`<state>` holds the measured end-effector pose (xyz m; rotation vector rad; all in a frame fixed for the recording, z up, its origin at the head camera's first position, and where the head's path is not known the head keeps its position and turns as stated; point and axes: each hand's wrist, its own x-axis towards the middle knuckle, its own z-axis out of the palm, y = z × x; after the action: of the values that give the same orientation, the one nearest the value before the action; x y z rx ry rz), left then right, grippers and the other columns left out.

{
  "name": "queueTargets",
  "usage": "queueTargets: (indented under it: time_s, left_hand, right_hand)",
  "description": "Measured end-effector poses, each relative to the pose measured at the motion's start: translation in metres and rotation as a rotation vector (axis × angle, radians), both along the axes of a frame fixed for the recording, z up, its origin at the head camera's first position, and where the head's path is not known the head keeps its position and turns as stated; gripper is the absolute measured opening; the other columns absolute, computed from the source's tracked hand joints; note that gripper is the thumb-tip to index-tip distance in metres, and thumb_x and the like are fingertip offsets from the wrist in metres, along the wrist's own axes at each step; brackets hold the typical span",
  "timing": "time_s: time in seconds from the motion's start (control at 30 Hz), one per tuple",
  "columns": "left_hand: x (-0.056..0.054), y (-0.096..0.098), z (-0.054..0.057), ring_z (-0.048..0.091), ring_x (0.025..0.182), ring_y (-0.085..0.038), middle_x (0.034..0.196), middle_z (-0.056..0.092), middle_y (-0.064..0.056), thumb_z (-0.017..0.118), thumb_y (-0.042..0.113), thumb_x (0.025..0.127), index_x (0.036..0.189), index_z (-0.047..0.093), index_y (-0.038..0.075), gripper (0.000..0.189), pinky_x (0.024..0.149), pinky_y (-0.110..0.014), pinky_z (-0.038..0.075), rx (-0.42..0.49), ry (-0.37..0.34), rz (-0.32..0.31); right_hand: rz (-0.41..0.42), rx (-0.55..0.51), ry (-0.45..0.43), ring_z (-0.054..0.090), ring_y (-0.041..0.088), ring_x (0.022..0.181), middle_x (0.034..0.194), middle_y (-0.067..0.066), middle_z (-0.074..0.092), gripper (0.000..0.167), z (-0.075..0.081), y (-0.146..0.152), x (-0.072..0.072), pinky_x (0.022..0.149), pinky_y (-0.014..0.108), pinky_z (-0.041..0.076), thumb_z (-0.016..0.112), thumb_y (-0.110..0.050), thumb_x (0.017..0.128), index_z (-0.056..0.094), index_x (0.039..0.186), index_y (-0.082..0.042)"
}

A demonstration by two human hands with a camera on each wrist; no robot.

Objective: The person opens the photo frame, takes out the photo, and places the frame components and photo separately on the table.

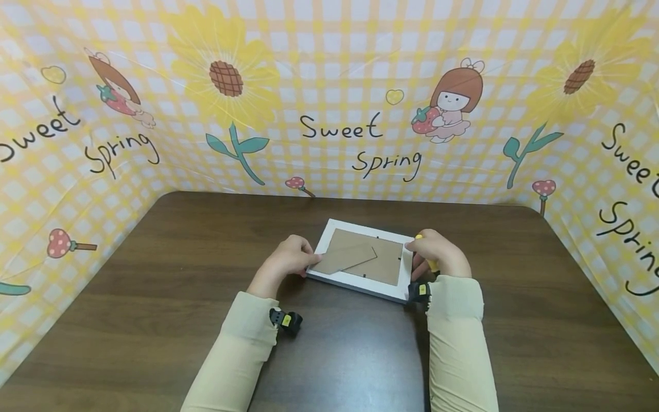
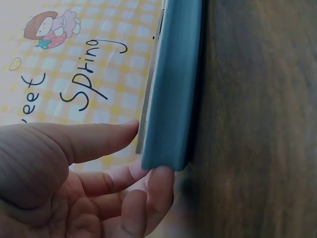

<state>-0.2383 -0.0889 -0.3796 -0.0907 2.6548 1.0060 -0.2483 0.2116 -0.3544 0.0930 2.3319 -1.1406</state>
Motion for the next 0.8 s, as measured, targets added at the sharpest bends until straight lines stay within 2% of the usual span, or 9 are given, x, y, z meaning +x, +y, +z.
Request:
queueTargets:
  time_s: [0.17, 0.33, 0.43, 0.6, 0.73, 0.8]
  left_hand:
    - [-0.0011, 0.0007, -0.0022, 0.057, 0.062, -0.018, 0.074, 0.058, -0.006, 0.071, 0.032, 0.092, 0.085, 0.066, 0.005, 0.028, 0.057, -0.029, 0.041, 0.011, 0.016, 0.029]
    - [-0.0018, 0.0014, -0.004, 0.055, 0.062, -0.018, 0.074, 0.058, -0.006, 0.071, 0.032, 0.092, 0.086, 0.066, 0.006, 0.027, 0.057, -0.029, 0.04, 0.018, 0.026, 0.05]
    - [-0.0019, 0.0025, -0.0057, 0.056, 0.068, -0.02, 0.079, 0.059, -0.007, 0.072, 0.032, 0.091, 0.088, 0.066, 0.005, 0.027, 0.06, -0.029, 0.041, 0.008, 0.048, 0.065]
    - [-0.0015, 0.0049, -0.0076, 0.057, 0.081, -0.024, 0.09, 0.064, -0.009, 0.072, 0.032, 0.091, 0.091, 0.066, 0.005, 0.027, 0.069, -0.034, 0.044, -0.013, 0.088, 0.079]
    - [-0.0018, 0.0041, -0.0067, 0.058, 0.084, -0.024, 0.095, 0.066, -0.01, 0.071, 0.032, 0.092, 0.095, 0.068, 0.006, 0.027, 0.073, -0.035, 0.046, 0.001, 0.089, 0.082]
    - [-0.001, 0.0009, -0.0038, 0.061, 0.081, -0.022, 0.096, 0.067, -0.009, 0.069, 0.032, 0.093, 0.098, 0.068, 0.006, 0.026, 0.071, -0.034, 0.047, 0.018, 0.08, 0.083]
  right_hand:
    - [0.008, -0.024, -0.014, 0.073, 0.027, 0.068, 0.088, 0.019, 0.064, 0.057, -0.0026, 0.0012, 0.0002, 0.074, 0.04, 0.057, 0.044, -0.021, 0.103, 0.022, 0.144, 0.013]
    - [0.007, -0.057, -0.015, 0.072, 0.026, 0.064, 0.08, 0.015, 0.064, 0.052, -0.0051, 0.0019, 0.0002, 0.072, 0.04, 0.059, 0.043, -0.019, 0.104, 0.027, 0.14, 0.014]
    - [-0.002, -0.064, -0.016, 0.072, 0.025, 0.062, 0.077, 0.014, 0.064, 0.049, -0.0056, 0.0025, 0.0008, 0.071, 0.039, 0.059, 0.043, -0.019, 0.103, 0.03, 0.138, 0.013]
    - [-0.024, -0.063, -0.018, 0.072, 0.024, 0.062, 0.076, 0.014, 0.064, 0.046, -0.0055, 0.0038, 0.0012, 0.07, 0.037, 0.059, 0.044, -0.019, 0.103, 0.034, 0.135, 0.011]
    - [-0.027, -0.074, -0.024, 0.072, 0.024, 0.062, 0.075, 0.013, 0.064, 0.047, -0.0043, 0.0052, 0.0015, 0.07, 0.038, 0.06, 0.044, -0.018, 0.103, 0.033, 0.136, 0.013]
    - [-0.025, -0.054, -0.016, 0.073, 0.025, 0.065, 0.079, 0.015, 0.066, 0.048, -0.0038, 0.0055, 0.0009, 0.073, 0.04, 0.059, 0.043, -0.018, 0.103, 0.033, 0.138, 0.015]
